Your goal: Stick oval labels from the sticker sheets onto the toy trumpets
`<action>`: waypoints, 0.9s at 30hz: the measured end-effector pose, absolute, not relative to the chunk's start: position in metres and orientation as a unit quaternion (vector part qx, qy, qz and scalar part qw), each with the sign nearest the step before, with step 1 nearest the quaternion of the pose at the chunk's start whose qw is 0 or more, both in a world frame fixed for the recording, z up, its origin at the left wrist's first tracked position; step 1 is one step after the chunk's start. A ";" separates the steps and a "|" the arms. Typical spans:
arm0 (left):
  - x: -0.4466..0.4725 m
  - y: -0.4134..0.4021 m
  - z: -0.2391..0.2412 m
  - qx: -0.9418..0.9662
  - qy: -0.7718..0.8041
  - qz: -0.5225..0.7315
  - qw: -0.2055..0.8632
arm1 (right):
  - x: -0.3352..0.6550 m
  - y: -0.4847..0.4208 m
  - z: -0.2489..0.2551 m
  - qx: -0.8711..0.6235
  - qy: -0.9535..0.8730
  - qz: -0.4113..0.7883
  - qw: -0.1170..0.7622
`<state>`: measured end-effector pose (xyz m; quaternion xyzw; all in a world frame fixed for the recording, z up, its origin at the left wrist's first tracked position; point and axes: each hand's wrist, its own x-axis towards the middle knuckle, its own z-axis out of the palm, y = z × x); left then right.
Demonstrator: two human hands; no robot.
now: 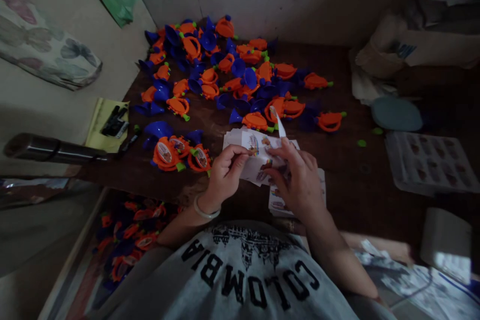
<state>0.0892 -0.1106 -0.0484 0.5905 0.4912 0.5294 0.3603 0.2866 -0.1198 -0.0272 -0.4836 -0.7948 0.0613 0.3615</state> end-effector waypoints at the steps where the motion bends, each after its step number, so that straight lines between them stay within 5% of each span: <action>1: 0.091 -0.112 -0.049 0.589 0.488 0.529 0.367 | 0.285 -0.118 -0.030 -0.481 -0.798 0.056 0.357; 10: 0.099 -0.112 -0.061 0.469 0.498 0.514 0.518 | 0.290 -0.131 -0.059 -0.416 -0.772 -0.065 0.476; 16: 0.118 -0.082 -0.084 0.611 0.444 0.413 0.509 | 0.292 -0.163 -0.042 -0.213 -0.879 0.127 0.409; 23: 0.098 -0.017 -0.101 0.730 0.601 0.293 0.142 | 0.295 -0.162 -0.064 -0.323 -0.818 0.228 0.417; 27: 0.075 0.027 -0.106 0.691 0.668 0.228 0.158 | 0.293 -0.158 -0.069 -0.341 -0.781 0.269 0.449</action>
